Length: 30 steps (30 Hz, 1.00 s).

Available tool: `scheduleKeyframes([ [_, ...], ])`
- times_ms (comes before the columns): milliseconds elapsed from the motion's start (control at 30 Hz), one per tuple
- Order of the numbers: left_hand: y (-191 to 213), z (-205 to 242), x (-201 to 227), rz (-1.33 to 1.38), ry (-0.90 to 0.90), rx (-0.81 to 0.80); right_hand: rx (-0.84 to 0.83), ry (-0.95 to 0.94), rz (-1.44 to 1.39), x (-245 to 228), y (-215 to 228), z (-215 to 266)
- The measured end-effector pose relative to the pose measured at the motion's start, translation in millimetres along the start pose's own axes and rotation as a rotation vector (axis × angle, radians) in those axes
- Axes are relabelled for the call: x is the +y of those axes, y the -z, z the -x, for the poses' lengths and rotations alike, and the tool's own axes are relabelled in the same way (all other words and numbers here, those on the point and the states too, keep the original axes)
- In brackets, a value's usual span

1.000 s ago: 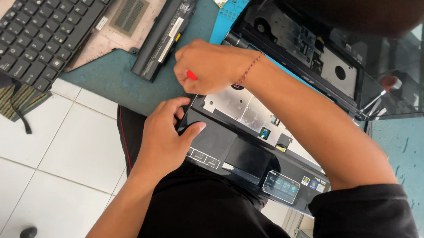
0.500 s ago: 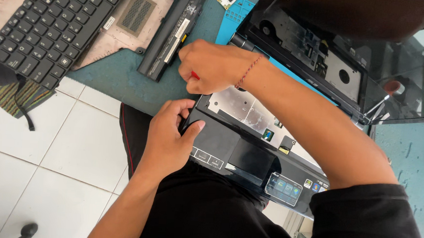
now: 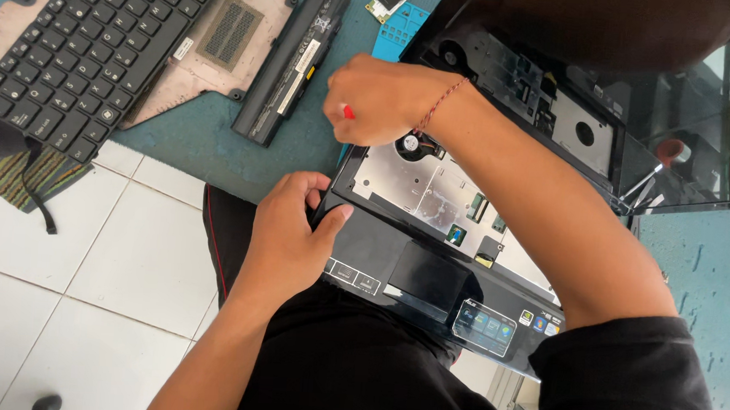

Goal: The person works on a disassembled laptop, using a red plastic pry tool to separate the casing and a screwdriver to remove screws from the internal components. They manipulate the cooling fan and heat sink assembly, then flip the laptop to pry open the palm rest area.

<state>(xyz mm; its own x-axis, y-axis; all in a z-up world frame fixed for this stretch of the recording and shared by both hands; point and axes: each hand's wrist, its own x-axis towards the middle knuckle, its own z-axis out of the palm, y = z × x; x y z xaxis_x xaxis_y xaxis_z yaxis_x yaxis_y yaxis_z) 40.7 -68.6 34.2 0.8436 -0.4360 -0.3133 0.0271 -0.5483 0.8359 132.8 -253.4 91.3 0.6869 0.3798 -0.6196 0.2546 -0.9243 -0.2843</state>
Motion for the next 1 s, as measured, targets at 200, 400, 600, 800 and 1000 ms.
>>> scheduleKeyframes([
  [200,-0.3,1.1,1.0,0.022,-0.008,0.021,-0.104,-0.070,-0.050,-21.7,12.2,10.7],
  [400,1.3,1.2,3.4,0.033,0.039,-0.029,-0.066,0.010,-0.028,-12.4,4.7,3.7],
  [600,-1.0,0.2,0.7,0.037,0.033,-0.032,-0.010,0.132,-0.153,-1.2,0.9,-2.2],
  [800,2.1,1.3,-2.6,0.137,-0.112,0.003,0.004,0.085,-0.224,-8.4,-3.5,5.1],
  [1000,0.5,-1.0,-1.7,0.092,-0.086,0.004,0.042,0.251,-0.247,-6.3,-19.9,-7.3],
])
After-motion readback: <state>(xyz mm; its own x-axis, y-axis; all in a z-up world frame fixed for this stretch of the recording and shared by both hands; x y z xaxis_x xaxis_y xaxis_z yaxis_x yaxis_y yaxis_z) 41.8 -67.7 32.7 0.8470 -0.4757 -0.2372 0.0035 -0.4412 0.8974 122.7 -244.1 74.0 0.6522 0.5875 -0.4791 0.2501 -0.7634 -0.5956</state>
